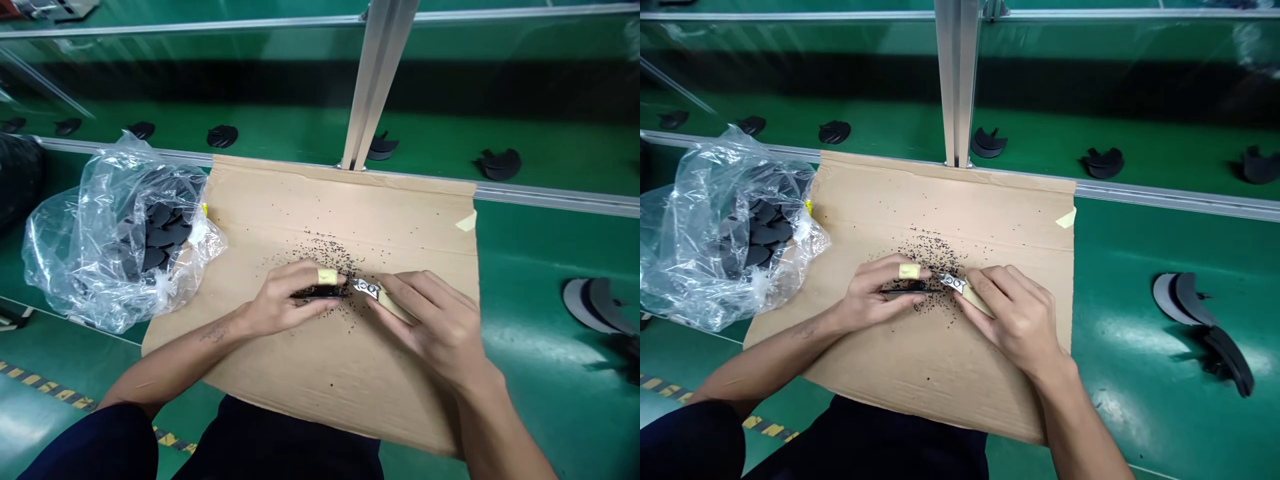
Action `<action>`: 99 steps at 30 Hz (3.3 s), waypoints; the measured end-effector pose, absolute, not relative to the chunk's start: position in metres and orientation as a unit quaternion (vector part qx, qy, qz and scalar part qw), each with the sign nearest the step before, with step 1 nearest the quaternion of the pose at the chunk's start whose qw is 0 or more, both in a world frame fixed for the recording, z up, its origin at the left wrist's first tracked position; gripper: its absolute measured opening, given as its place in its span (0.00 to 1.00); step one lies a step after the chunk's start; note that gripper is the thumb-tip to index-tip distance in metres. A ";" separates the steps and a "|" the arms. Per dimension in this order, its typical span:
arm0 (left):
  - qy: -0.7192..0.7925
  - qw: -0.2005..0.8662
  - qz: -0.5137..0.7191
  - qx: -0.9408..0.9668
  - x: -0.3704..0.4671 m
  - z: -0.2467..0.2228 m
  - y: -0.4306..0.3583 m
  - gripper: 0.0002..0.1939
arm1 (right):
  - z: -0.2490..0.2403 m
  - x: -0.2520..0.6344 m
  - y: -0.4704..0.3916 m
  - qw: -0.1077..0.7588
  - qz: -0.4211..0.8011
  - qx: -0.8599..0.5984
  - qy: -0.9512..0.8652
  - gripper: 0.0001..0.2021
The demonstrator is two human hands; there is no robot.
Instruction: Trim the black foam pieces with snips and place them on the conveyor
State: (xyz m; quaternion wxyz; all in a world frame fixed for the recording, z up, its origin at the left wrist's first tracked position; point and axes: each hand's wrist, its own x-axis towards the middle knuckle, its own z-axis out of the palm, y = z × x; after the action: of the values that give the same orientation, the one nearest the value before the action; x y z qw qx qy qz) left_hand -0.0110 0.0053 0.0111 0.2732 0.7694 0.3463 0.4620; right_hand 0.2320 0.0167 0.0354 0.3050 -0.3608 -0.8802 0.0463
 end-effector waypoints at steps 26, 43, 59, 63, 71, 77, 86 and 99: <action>0.351 0.136 0.364 0.852 -0.007 -0.002 0.002 0.11 | 0.019 0.213 0.001 0.339 0.060 -0.312 -0.886 0.09; 0.348 0.301 0.473 0.752 -0.007 0.000 0.000 0.12 | 0.028 0.235 0.022 0.283 0.067 -0.344 -0.893 0.07; 0.335 0.327 0.475 0.745 -0.007 0.001 -0.001 0.09 | 0.030 0.234 0.016 0.259 -0.025 -0.346 -0.901 0.10; 0.339 0.328 0.477 0.742 -0.007 0.001 -0.003 0.09 | 0.033 0.233 0.014 0.245 -0.061 -0.345 -0.904 0.13; 0.333 0.320 0.467 0.754 -0.006 0.002 -0.001 0.09 | 0.028 0.231 0.014 0.272 0.027 -0.347 -0.897 0.09; 0.334 0.275 0.478 0.765 -0.005 0.006 0.000 0.14 | 0.029 0.234 0.017 0.283 0.040 -0.379 -0.880 0.08; 0.340 0.269 0.427 0.793 -0.005 0.003 0.000 0.18 | 0.028 0.231 0.018 0.250 -0.063 -0.390 -0.884 0.08; 0.483 0.554 0.468 0.490 -0.040 0.017 0.050 0.40 | 0.003 0.250 0.040 0.211 -0.112 -0.458 -0.856 0.16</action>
State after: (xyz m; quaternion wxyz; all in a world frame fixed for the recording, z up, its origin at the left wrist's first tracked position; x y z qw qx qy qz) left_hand -0.0397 0.0496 0.0174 0.5542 0.4901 0.4831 0.4682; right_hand 0.2503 0.0403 0.0027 0.2110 -0.4578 -0.8563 -0.1125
